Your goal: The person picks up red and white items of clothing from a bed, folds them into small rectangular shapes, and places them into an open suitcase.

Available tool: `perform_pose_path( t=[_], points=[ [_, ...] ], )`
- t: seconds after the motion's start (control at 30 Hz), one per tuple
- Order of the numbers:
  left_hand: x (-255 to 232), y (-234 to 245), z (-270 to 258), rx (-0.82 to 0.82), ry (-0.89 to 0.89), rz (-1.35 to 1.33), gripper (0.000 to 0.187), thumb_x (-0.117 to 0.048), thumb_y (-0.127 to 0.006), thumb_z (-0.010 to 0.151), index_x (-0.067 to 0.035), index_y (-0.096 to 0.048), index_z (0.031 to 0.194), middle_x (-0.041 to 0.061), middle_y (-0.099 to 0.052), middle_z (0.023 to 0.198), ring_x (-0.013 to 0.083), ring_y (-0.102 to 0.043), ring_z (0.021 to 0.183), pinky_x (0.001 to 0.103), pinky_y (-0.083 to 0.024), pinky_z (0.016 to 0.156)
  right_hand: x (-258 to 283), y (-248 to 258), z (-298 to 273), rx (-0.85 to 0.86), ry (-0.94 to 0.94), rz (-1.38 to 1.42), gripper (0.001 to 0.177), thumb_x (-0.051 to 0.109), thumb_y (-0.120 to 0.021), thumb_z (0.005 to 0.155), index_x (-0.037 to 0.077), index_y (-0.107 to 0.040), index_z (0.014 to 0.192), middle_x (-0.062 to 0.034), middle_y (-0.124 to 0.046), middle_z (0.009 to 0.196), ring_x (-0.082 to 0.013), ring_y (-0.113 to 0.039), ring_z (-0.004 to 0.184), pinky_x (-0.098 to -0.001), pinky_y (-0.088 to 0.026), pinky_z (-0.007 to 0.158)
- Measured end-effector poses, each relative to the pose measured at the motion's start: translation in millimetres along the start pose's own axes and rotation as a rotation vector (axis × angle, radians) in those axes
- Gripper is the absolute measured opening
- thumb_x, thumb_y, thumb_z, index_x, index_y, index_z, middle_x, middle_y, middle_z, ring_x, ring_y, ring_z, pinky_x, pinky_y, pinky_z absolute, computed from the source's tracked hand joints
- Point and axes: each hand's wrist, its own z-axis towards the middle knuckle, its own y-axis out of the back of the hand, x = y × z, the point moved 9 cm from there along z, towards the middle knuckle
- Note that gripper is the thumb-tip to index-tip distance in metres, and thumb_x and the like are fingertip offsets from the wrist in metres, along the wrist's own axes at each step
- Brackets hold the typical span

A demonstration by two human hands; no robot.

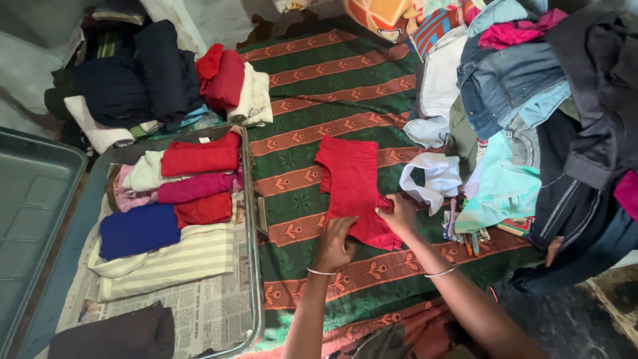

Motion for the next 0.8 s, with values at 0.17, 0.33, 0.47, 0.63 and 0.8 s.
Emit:
perform_pose_path(
  t=[0.17,0.33,0.47,0.63,0.8],
  points=[
    [-9.1,6.0,4.3,0.042,0.033,-0.005,0.07,-0.014,-0.078,0.073,-0.006,-0.057,0.139,0.015,-0.061,0.135,0.0364,-0.053,0.128,0.047,-0.041,0.109,-6.0,5.7,0.6,0.238,-0.341,0.325,0.045,0.022,-0.084,0.077,0.003,-0.071,0.115,-0.0151,-0.073,0.097,-0.0349,-0.072,0.086,-0.0408,-0.05,0.073],
    [18.3,-8.1,6.2,0.068,0.196,0.082,0.082,-0.033,-0.092,0.064,-0.009,-0.058,0.136,0.014,-0.065,0.125,0.0357,-0.058,0.118,0.048,-0.044,0.099,15.4,-2.2,-13.8,0.394,-0.78,1.123,0.032,0.011,-0.069,0.082,0.012,-0.07,0.114,-0.0029,-0.075,0.097,-0.0142,-0.073,0.085,-0.0315,-0.059,0.073],
    [73.2,-35.9,-4.2,0.001,0.34,0.086,0.065,-0.034,-0.083,0.074,-0.021,-0.065,0.136,0.01,-0.073,0.114,0.0311,-0.069,0.101,0.041,-0.055,0.089,-7.3,-29.4,-10.1,0.278,-0.843,1.49,0.025,0.005,-0.065,0.092,0.009,-0.071,0.117,-0.0051,-0.072,0.096,-0.0141,-0.07,0.078,-0.0294,-0.058,0.067],
    [149.4,-59.8,-21.4,-0.172,0.479,-0.078,0.042,-0.038,-0.069,0.099,-0.021,-0.064,0.137,0.015,-0.074,0.113,0.0323,-0.072,0.094,0.042,-0.056,0.08,-31.3,-65.3,8.4,0.278,-0.82,1.708,0.021,0.002,-0.063,0.098,-0.002,-0.07,0.117,-0.0099,-0.073,0.106,-0.0186,-0.069,0.084,-0.0276,-0.057,0.066],
    [186.2,-60.6,-23.0,-0.295,0.57,-0.254,0.045,-0.039,-0.065,0.097,-0.014,-0.059,0.134,0.013,-0.078,0.106,0.0278,-0.077,0.093,0.042,-0.057,0.079,7.8,-68.2,27.8,0.274,-0.672,1.836,0.029,-0.003,-0.058,0.092,0.002,-0.06,0.12,-0.0197,-0.069,0.129,-0.0354,-0.07,0.119,-0.0349,-0.059,0.089]
  ],
)
